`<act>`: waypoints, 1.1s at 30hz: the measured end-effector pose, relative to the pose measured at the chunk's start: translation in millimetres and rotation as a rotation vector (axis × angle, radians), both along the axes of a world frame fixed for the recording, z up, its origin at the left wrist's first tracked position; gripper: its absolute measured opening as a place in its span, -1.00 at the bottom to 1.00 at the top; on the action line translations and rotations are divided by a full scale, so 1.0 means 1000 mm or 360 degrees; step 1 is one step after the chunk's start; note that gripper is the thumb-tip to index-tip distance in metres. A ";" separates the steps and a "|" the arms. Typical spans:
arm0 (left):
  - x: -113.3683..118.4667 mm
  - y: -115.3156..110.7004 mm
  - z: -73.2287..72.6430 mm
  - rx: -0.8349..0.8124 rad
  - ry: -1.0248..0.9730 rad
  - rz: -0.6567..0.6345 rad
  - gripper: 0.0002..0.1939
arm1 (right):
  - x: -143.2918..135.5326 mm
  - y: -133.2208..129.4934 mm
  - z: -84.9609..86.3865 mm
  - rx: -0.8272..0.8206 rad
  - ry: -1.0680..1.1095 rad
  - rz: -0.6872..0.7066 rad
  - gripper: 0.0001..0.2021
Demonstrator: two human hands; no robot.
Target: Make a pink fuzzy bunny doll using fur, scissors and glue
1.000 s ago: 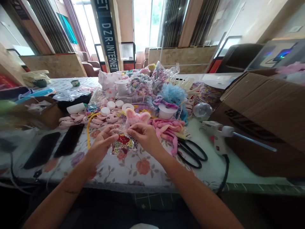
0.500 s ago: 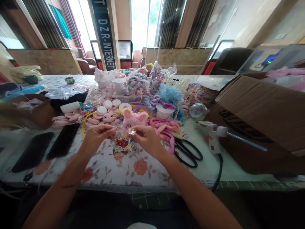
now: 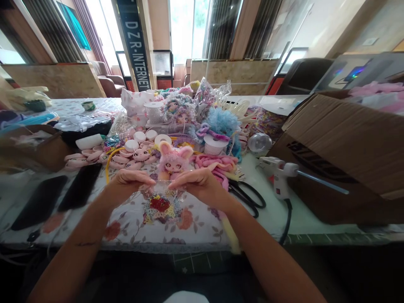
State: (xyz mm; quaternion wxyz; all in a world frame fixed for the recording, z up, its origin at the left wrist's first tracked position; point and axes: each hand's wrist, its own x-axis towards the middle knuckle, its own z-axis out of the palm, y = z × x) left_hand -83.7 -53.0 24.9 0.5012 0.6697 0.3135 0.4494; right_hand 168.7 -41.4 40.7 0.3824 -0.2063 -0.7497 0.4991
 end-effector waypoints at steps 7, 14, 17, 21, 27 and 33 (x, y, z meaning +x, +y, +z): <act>-0.001 -0.003 0.005 0.0094 0.0074 -0.0121 -0.79 | 0.010 -0.003 0.006 0.0073 -0.0052 0.0000 -0.82; 0.016 -0.010 -0.001 0.0307 0.0261 0.0400 -0.81 | -0.005 -0.009 0.000 0.0218 -0.0173 -0.0491 -0.93; 0.020 -0.014 0.001 0.0523 0.0523 0.0501 -0.59 | -0.013 -0.012 -0.003 0.0570 -0.0293 -0.0559 -0.89; 0.024 -0.022 0.006 0.0788 0.0845 0.0329 -0.78 | -0.023 -0.020 -0.004 0.1035 -0.0484 -0.0491 -0.85; 0.021 -0.025 0.007 0.0608 0.0796 0.0506 -0.81 | -0.025 -0.028 -0.007 0.1129 -0.0365 -0.0676 -0.78; 0.010 -0.021 0.015 0.0424 0.0676 0.0396 -0.74 | -0.020 -0.029 -0.002 0.0917 -0.0334 -0.0900 -0.82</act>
